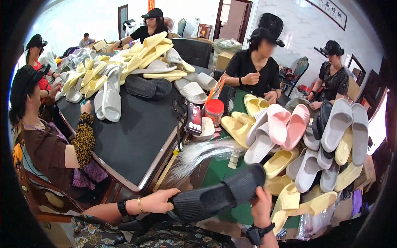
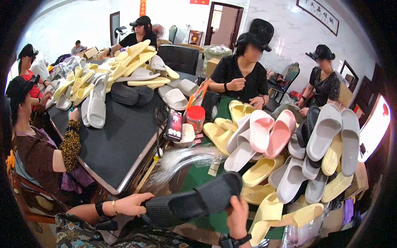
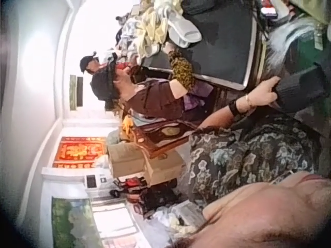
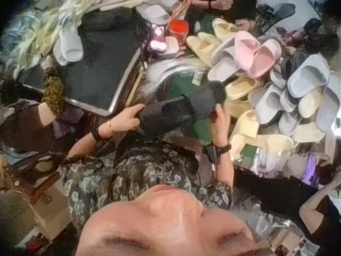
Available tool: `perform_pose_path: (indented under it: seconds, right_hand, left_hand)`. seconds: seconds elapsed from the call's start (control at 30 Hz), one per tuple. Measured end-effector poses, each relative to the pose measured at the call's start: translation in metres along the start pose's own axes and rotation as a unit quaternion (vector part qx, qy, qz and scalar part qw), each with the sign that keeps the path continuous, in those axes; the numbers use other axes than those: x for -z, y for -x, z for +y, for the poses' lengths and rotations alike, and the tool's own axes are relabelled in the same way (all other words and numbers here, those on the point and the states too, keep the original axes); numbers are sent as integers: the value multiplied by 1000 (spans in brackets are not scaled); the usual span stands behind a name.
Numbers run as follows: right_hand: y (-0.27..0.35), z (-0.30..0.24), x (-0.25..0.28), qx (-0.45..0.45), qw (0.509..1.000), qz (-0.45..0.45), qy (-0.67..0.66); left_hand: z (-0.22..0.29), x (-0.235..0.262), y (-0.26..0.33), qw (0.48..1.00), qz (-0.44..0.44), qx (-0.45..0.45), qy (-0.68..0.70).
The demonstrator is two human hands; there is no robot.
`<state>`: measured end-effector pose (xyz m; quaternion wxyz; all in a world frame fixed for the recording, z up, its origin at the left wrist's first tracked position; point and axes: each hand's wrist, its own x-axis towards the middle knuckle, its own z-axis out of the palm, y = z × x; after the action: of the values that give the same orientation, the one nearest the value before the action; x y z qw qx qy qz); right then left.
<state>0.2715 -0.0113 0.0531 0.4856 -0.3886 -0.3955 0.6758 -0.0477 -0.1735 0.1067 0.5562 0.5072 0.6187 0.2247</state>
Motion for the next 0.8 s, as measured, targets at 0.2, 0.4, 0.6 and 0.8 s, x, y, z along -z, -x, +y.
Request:
perform_pose_path:
  seconds: [0.2, 0.4, 0.6, 0.8]
  right_hand:
    - [-4, -73, 57, 157, 986, 40, 46]
    - [-20, -67, 9, 30, 980, -87, 175]
    - [-30, 43, 48, 112, 860, -88, 491]
    - [0, 54, 32, 135, 859, -39, 492]
  left_hand:
    - [11, 42, -2, 932, 168, -164, -277]
    - [70, 36, -79, 858, 101, -269, -426]
    - [37, -31, -118, 872, 242, -294, -309]
    - [-40, -85, -92, 902, 263, -210, -270]
